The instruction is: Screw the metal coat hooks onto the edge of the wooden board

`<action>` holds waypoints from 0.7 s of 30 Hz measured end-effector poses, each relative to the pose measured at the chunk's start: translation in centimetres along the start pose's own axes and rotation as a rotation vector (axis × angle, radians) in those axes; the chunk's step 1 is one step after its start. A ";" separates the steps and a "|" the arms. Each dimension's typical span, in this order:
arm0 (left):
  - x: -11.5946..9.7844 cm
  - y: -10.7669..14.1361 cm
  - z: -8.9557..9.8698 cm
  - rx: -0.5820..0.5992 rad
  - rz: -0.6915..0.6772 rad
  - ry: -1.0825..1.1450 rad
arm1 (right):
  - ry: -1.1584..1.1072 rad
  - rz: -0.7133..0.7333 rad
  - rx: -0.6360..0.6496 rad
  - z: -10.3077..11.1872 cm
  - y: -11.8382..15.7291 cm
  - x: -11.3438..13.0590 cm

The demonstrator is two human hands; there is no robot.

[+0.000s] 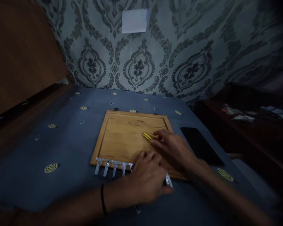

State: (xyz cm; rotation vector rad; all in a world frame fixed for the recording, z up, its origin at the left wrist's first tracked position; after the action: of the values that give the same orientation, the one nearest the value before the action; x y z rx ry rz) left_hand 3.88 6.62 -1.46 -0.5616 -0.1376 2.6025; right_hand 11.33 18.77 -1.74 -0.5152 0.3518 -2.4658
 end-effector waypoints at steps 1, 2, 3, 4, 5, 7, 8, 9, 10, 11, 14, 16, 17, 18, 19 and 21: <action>0.0 0.0 0.0 -0.015 0.000 -0.005 | 0.007 0.007 0.006 -0.1 -0.9 0.3; 0.0 0.0 0.0 -0.025 -0.001 -0.007 | 0.011 0.018 0.015 -0.4 -1.9 0.6; 0.0 0.0 -0.1 -0.031 -0.004 -0.006 | 0.012 0.032 0.028 -0.8 -3.1 1.1; 0.0 0.0 -0.2 -0.037 -0.010 -0.002 | 0.011 0.050 0.045 -1.4 -4.3 1.7; 0.0 0.0 -0.3 -0.040 -0.018 0.002 | 0.010 0.068 0.063 -2.1 -5.7 2.4; 0.0 0.0 -0.4 -0.053 -0.026 0.005 | 0.004 0.107 0.102 -3.8 -8.5 4.0; 0.1 -0.1 -0.4 -0.059 -0.025 0.010 | 0.003 0.124 0.117 -4.8 -9.9 4.9; 0.1 -0.1 -0.5 -0.060 -0.021 0.015 | 0.000 0.137 0.129 -5.8 -11.4 5.8; 0.2 -0.1 -0.6 -0.055 -0.023 0.022 | -0.003 0.148 0.134 -6.7 -12.9 6.7; 0.2 -0.1 -0.7 -0.052 -0.028 0.030 | -0.003 0.155 0.136 -7.7 -14.3 7.7; 0.2 0.1 -1.0 -0.063 -0.052 0.047 | -0.017 0.175 0.124 -10.4 -18.2 10.8; 0.3 -0.1 -1.4 -0.093 -0.060 0.057 | -0.031 0.184 0.119 -12.2 -20.3 12.9; 0.3 -0.2 -1.8 -0.107 -0.058 0.061 | -0.038 0.187 0.123 -13.0 -21.1 13.9; 0.3 -0.5 -2.2 -0.120 -0.058 0.068 | -0.043 0.185 0.125 -13.8 -21.8 14.8; 0.3 -0.8 -2.6 -0.139 -0.052 0.076 | -0.045 0.180 0.130 -14.5 -22.4 15.5; 0.4 -1.5 -3.4 -0.183 -0.004 0.090 | -0.040 0.160 0.140 -15.7 -23.3 16.7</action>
State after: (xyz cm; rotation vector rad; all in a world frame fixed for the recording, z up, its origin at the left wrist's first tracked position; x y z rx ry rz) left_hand 5.61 8.16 -4.37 -0.7402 -0.3496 2.5714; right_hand -19.59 29.30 -2.70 -0.4579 0.1945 -2.3022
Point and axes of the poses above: each hand's wrist, its own y-axis away from the middle knuckle, its own z-axis out of the back of the hand, x = y × z, the point moved 7 cm from there along -y, towards the middle knuckle, and after that the axes turned 14 degrees about -x, right-handed, at the moved point
